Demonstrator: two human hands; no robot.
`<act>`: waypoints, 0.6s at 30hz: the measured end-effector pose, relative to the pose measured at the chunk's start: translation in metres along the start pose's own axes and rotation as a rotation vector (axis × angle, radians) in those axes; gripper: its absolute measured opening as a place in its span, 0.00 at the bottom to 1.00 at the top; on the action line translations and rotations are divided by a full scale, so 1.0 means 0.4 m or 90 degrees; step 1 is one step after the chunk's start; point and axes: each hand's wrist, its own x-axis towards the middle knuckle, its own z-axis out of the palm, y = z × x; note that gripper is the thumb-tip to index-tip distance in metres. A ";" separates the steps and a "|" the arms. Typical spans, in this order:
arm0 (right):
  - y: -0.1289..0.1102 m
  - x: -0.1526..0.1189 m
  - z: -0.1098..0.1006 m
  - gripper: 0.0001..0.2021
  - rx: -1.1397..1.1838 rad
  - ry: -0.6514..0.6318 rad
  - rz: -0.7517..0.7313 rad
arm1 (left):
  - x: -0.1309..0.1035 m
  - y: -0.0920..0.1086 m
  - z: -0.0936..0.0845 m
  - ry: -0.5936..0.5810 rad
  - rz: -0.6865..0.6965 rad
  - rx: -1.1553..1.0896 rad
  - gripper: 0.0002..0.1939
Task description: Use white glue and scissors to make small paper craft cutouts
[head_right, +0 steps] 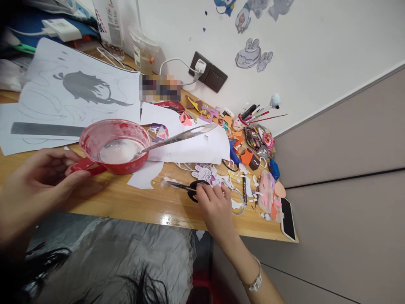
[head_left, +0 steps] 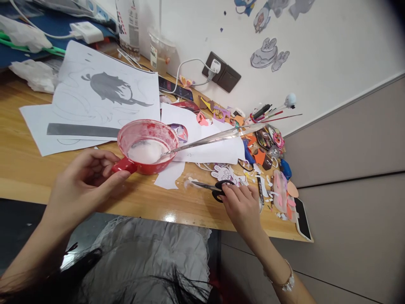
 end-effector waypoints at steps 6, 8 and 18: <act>-0.012 0.004 -0.012 0.11 -0.067 -0.039 -0.080 | 0.000 -0.003 -0.001 -0.006 -0.002 -0.006 0.17; -0.012 0.006 -0.019 0.10 -0.074 -0.052 -0.080 | 0.000 -0.004 -0.004 -0.004 -0.003 -0.006 0.17; -0.016 0.022 -0.040 0.13 -0.030 -0.096 -0.029 | 0.001 -0.001 -0.003 -0.003 -0.003 -0.008 0.18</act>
